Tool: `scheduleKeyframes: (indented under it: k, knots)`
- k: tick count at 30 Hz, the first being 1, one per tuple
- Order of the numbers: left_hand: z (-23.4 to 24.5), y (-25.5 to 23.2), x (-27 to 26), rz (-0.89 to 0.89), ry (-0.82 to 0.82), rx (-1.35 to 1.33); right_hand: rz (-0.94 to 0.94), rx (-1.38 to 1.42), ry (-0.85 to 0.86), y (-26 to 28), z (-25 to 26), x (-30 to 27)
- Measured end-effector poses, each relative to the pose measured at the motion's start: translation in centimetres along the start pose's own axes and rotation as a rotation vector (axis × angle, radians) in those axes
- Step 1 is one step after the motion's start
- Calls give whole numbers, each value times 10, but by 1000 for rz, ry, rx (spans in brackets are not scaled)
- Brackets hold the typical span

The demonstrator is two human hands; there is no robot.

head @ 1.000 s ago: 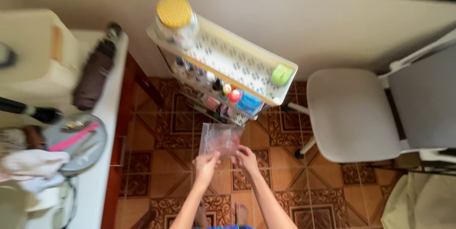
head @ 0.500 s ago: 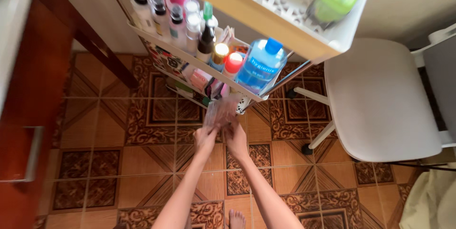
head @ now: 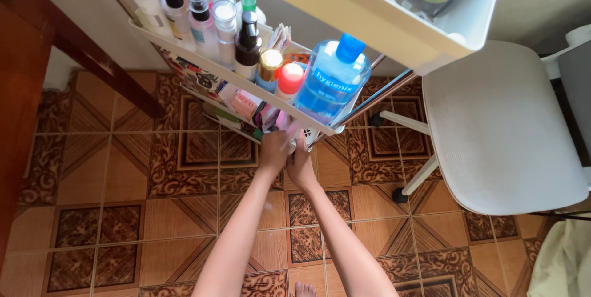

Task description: The person organizes various cosmetic items, including a box of sleep aids, a compact mirror, hair clips, and small containers, by picking them up from a desk and a basket and placing them into a multi-tiered rolling cart.

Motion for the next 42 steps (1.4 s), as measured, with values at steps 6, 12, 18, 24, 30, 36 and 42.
scheduleKeyframes:
  k: [6,12,18,24,30,36,42]
  knots:
    - [-5,0,32,155,-6,84,356,-230,-195,60,18,5]
    - [41,-43,45,333,-130,-122,-67,76,52,46,8,14]
    - [54,-49,47,287,-193,-72,-9,-18,11,57,13,7]
    - [42,-38,42,254,-158,7,-87,51,31,65,17,-5]
    - [64,-57,26,318,-155,29,-122,-75,-1,38,28,-9]
    - [131,-127,-13,277,-321,-15,-295,-9,-116,86,62,-31]
    - [235,-241,-63,263,-497,-202,-254,250,-206,206,128,-70]
Point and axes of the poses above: each hand's wrist, its own x-axis towards the middle knuckle, its own z-axis out of the back of the hand, y = z × x, the point moved 7 cm from there along x, towards the middle knuckle, and after that the axes turned 6 degrees about -z, right-handed, at the moved point
